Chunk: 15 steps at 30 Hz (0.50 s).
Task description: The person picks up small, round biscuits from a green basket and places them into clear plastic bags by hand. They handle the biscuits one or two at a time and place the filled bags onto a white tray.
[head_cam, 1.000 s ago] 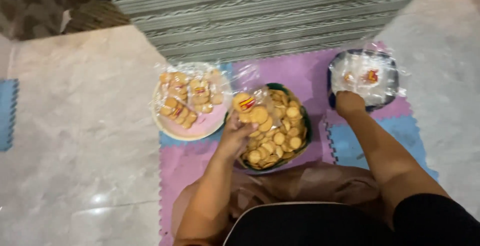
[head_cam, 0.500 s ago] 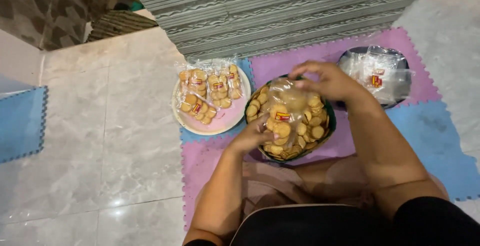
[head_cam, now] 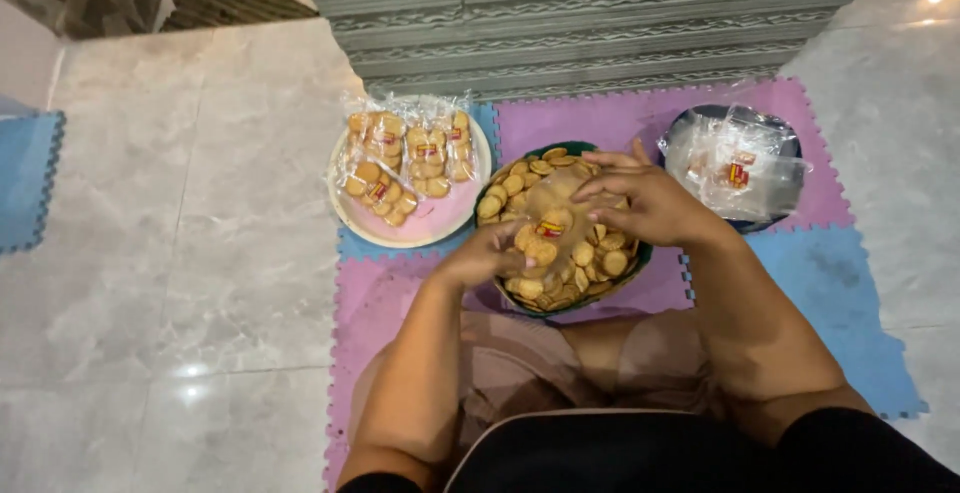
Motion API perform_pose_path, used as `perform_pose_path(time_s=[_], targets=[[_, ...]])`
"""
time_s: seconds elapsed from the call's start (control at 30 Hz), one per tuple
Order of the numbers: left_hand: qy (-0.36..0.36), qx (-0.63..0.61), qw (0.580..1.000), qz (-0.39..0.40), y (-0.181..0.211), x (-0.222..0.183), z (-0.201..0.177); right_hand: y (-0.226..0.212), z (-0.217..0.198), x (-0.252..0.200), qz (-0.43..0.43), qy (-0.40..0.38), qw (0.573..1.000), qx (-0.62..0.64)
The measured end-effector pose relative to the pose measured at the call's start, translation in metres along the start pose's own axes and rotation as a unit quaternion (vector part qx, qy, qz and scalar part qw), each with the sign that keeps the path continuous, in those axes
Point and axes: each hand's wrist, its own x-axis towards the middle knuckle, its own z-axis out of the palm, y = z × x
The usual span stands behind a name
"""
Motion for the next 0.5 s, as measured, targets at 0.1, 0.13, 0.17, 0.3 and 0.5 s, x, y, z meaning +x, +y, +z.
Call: perform_pose_path(time_s=[0.1, 0.13, 0.17, 0.3, 0.5], targets=[[0.056, -0.071, 0.994, 0.068, 0.074, -0.015, 0.033, 0.018, 0.003, -0.004, 0.022, 0.006, 0.999, -0.049], [0.059, -0.07, 0.993, 0.069, 0.051, -0.005, 0.019, 0.023, 0.008, -0.003, 0.019, 0.005, 0.999, -0.047], [0.149, -0.204, 0.963, 0.093, 0.028, 0.004, 0.006, 0.027, 0.013, -0.001, 0.162, 0.027, 0.985, -0.06], [0.216, -0.356, 0.905, 0.08, 0.023, 0.005, 0.029, 0.001, 0.037, 0.014, 0.35, 0.059, 0.935, -0.012], [0.234, -0.292, 0.924, 0.074, 0.0, 0.014, 0.004, -0.011, 0.017, 0.007, 0.363, 0.014, 0.89, 0.275]])
